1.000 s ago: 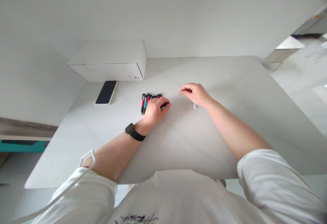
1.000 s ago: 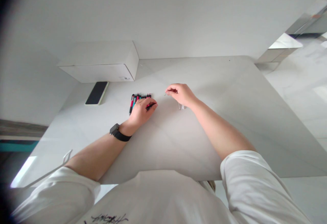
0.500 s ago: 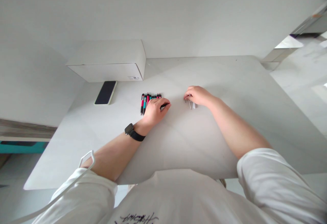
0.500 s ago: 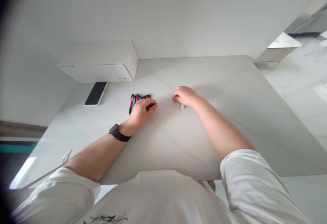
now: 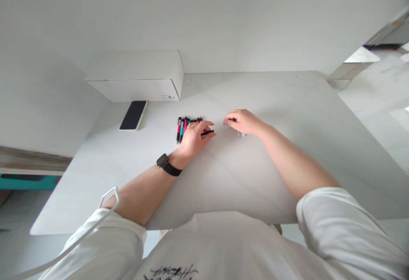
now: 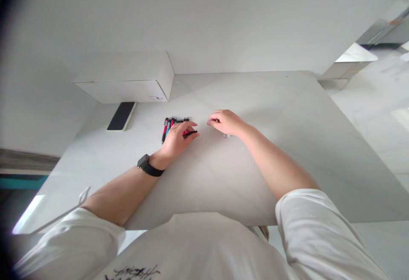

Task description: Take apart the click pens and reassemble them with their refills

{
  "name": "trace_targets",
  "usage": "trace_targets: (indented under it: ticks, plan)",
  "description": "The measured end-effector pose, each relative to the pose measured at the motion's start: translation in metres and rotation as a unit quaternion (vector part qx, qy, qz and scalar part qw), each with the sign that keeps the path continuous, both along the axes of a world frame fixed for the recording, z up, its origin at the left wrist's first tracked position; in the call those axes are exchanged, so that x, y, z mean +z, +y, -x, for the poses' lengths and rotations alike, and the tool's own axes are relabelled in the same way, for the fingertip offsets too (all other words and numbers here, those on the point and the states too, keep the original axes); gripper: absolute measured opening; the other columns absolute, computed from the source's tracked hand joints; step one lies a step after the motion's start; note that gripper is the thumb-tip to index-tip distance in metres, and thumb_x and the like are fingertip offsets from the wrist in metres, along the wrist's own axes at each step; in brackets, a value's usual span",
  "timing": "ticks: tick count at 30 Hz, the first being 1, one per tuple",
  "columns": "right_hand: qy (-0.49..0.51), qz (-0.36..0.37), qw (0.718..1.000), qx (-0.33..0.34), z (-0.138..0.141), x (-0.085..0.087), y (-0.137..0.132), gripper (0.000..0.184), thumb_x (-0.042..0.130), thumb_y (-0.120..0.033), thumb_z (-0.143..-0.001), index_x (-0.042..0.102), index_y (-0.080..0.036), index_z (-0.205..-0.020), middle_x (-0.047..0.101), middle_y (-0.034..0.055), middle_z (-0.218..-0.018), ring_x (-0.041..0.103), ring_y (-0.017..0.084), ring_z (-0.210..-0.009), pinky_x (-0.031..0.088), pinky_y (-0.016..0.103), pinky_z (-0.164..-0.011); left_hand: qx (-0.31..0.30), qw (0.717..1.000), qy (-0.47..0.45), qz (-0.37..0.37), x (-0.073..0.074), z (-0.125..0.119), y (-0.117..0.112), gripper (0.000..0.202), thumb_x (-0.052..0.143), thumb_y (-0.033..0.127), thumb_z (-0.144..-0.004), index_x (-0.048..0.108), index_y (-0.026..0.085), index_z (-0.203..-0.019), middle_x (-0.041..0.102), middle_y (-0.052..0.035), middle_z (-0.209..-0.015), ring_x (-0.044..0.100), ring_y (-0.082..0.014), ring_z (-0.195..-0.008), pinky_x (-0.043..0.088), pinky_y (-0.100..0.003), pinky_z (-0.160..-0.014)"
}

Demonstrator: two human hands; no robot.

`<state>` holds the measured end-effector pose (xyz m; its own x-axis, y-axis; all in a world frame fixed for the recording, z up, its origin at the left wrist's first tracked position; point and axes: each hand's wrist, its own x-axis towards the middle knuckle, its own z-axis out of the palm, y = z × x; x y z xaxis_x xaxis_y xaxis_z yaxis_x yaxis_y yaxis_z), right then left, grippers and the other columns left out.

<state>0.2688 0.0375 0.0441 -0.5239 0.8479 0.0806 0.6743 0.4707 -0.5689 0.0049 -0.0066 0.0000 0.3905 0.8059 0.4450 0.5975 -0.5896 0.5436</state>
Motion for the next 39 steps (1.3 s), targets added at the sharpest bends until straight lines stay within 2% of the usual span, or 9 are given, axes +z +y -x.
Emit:
trace_targets:
  ticks: [3, 7, 12, 14, 19, 27, 35, 39]
  plan:
    - [0.01, 0.046, 0.998, 0.036, 0.018, 0.002, -0.013, 0.027, 0.06, -0.044, -0.1, 0.079, -0.025, -0.097, 0.076, 0.0031, -0.098, 0.065, 0.018, -0.086, 0.041, 0.029, -0.075, -0.01, 1.0, -0.008, -0.004, -0.001, -0.001, -0.001, 0.039, 0.079, 0.034, -0.091, 0.064, 0.027, -0.127, 0.078, -0.0014, -0.092, 0.073, -0.023, -0.094, 0.051, -0.042, -0.099]
    - [0.027, 0.087, 0.994, 0.058, 0.033, -0.004, -0.023, 0.024, 0.06, -0.041, -0.098, 0.077, -0.024, -0.096, 0.075, 0.0023, -0.092, 0.063, 0.017, -0.08, 0.039, 0.029, -0.071, -0.018, 1.0, 0.002, -0.001, -0.001, -0.002, -0.002, 0.039, 0.078, 0.032, -0.091, 0.064, 0.028, -0.128, 0.078, -0.0016, -0.093, 0.073, -0.0239, -0.095, 0.05, -0.044, -0.101]
    - [0.084, 0.095, 0.992, 0.01, 0.029, -0.007, -0.018, 0.025, 0.062, -0.045, -0.096, 0.075, -0.023, -0.094, 0.07, 0.0001, -0.082, 0.056, 0.015, -0.07, 0.037, 0.028, -0.066, 0.008, 1.0, -0.026, -0.001, 0.001, -0.002, -0.003, 0.053, 0.078, 0.039, -0.091, 0.055, 0.026, -0.138, 0.077, -0.0041, -0.102, 0.072, -0.0243, -0.1, 0.05, -0.043, -0.102]
    - [0.114, 0.096, 0.989, -0.019, 0.022, -0.005, -0.013, 0.03, 0.06, -0.05, -0.097, 0.074, -0.023, -0.095, 0.069, 0.0004, -0.081, 0.056, 0.016, -0.07, 0.037, 0.028, -0.065, 0.022, 0.998, -0.052, 0.006, 0.002, -0.001, -0.003, 0.051, 0.072, 0.039, -0.096, 0.051, 0.024, -0.14, 0.076, -0.0059, -0.107, 0.072, -0.0225, -0.099, 0.052, -0.04, -0.099]
    - [0.151, 0.103, 0.982, -0.05, 0.01, -0.002, -0.004, 0.035, 0.056, -0.054, -0.099, 0.073, -0.024, -0.097, 0.069, 0.0016, -0.083, 0.055, 0.016, -0.069, 0.04, 0.029, -0.065, 0.028, 0.995, -0.093, 0.02, 0.002, 0.0, -0.001, 0.026, 0.055, 0.034, -0.104, 0.053, 0.022, -0.127, 0.074, -0.0072, -0.105, 0.072, -0.0202, -0.097, 0.054, -0.035, -0.089]
    - [0.108, 0.102, 0.989, -0.027, 0.013, -0.002, -0.008, 0.035, 0.055, -0.052, -0.099, 0.073, -0.023, -0.091, 0.061, -0.0011, -0.073, 0.049, 0.014, -0.063, 0.034, 0.029, -0.062, 0.033, 0.997, -0.068, 0.021, 0.005, 0.001, -0.001, 0.015, 0.052, 0.034, -0.105, 0.057, 0.022, -0.113, 0.073, -0.0062, -0.098, 0.07, -0.0213, -0.092, 0.052, -0.035, -0.084]
    - [0.093, 0.075, 0.992, -0.026, 0.014, 0.0, -0.01, 0.038, 0.054, -0.052, -0.1, 0.072, -0.022, -0.086, 0.054, -0.0025, -0.067, 0.045, 0.013, -0.059, 0.032, 0.029, -0.06, 0.004, 0.999, -0.037, 0.019, 0.012, 0.001, -0.002, 0.018, 0.047, 0.032, -0.106, 0.059, 0.022, -0.096, 0.067, -0.0028, -0.083, 0.063, -0.0186, -0.08, 0.047, -0.033, -0.079]
    - [0.116, 0.031, 0.993, -0.018, 0.016, -0.001, -0.011, 0.034, 0.056, -0.049, -0.099, 0.072, -0.022, -0.086, 0.062, 0.0007, -0.077, 0.05, 0.015, -0.066, 0.036, 0.03, -0.064, 0.01, 0.999, -0.039, 0.026, 0.014, 0.001, -0.003, 0.02, 0.046, 0.031, -0.107, 0.059, 0.022, -0.094, 0.065, -0.0024, -0.08, 0.061, -0.0184, -0.078, 0.046, -0.033, -0.08]
